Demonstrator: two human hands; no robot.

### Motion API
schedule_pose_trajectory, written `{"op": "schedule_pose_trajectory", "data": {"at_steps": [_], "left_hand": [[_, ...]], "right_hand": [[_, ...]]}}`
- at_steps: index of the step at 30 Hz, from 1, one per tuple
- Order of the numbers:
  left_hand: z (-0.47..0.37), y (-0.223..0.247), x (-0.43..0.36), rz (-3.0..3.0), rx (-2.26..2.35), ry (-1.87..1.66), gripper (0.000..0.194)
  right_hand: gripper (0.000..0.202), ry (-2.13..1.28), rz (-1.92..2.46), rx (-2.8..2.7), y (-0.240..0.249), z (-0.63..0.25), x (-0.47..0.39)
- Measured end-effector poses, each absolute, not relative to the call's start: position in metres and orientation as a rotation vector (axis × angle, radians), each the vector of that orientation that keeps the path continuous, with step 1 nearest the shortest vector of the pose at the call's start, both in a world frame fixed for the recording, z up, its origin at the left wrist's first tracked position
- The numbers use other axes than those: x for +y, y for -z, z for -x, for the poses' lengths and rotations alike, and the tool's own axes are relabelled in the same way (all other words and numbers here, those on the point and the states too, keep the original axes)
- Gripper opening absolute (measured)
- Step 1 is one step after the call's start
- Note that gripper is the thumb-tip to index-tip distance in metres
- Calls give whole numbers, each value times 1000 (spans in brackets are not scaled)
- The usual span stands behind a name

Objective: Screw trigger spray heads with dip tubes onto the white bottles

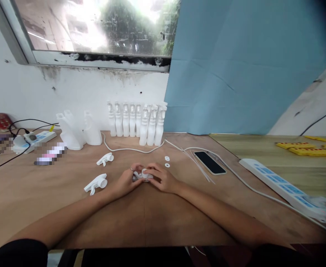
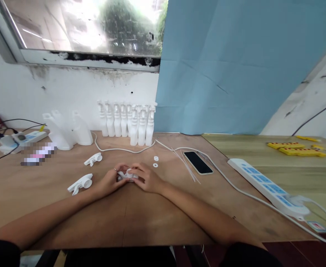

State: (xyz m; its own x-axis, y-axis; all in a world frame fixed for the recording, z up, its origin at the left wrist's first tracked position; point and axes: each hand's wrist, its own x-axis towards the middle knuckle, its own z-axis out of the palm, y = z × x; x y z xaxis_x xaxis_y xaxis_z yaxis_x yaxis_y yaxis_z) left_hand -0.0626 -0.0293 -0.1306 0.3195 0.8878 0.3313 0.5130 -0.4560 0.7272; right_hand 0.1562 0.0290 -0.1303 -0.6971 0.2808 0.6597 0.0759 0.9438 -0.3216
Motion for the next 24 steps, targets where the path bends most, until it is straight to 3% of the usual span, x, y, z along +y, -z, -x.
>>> {"op": "schedule_pose_trajectory", "data": {"at_steps": [8, 13, 24], "left_hand": [[65, 122, -35, -2335, 1256, -841, 31], [64, 123, -35, -2434, 1303, -815, 35], [68, 126, -31, -2595, 1269, -733, 19]], "right_hand": [[38, -423, 292, -2432, 142, -157, 39], [28, -411, 353, -2428, 148, -158, 41], [24, -405, 350, -2431, 143, -158, 38]]}}
